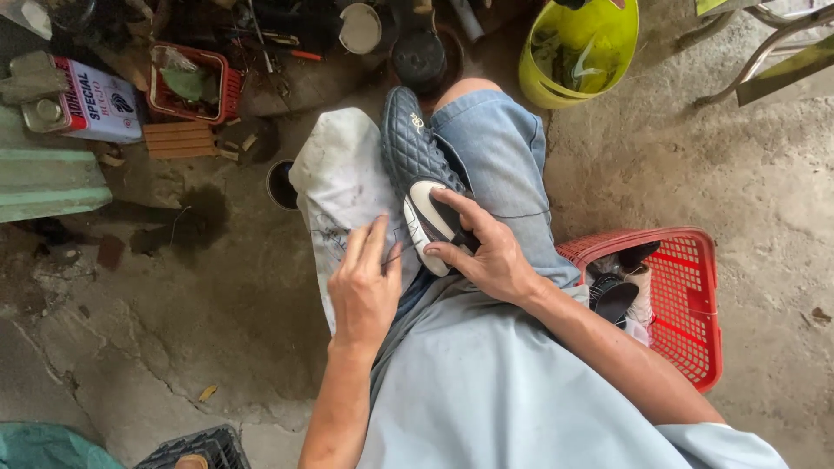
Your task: Hand-stitching the sole of a black and white sneaker using a needle and thread in a repair shop.
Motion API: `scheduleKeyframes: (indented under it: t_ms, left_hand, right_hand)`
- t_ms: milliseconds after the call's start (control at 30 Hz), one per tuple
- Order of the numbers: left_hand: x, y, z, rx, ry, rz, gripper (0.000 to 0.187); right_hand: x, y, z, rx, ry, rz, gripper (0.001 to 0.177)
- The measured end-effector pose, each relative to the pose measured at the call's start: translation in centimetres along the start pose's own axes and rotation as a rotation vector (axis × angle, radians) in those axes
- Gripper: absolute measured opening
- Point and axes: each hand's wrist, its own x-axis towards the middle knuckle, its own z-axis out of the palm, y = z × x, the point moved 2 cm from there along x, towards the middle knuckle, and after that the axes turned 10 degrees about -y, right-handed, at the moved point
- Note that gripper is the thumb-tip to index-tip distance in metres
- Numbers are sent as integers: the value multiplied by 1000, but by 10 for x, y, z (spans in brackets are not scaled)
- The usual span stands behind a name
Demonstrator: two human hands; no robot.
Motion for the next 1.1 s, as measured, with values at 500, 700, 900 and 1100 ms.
scheduleKeyframes:
  t_ms: [500,700,900,1100]
  left_hand:
    - [-66,-76,-103,-1259,369,-211,26]
    - [-88,-116,-118,-970,534,-423,42]
    - [-84,-171,-71,112,329,-530,25]
    - [-40,-108,-43,-131,158,-362,27]
  right_hand:
    - [26,-4,-13,-110,-468,371,68]
    - [26,-9,-39,-231,-396,461,60]
    - [8,-10,-65,-396,-343,458,29]
    - [-11,25,-50,-735,-514,467,39]
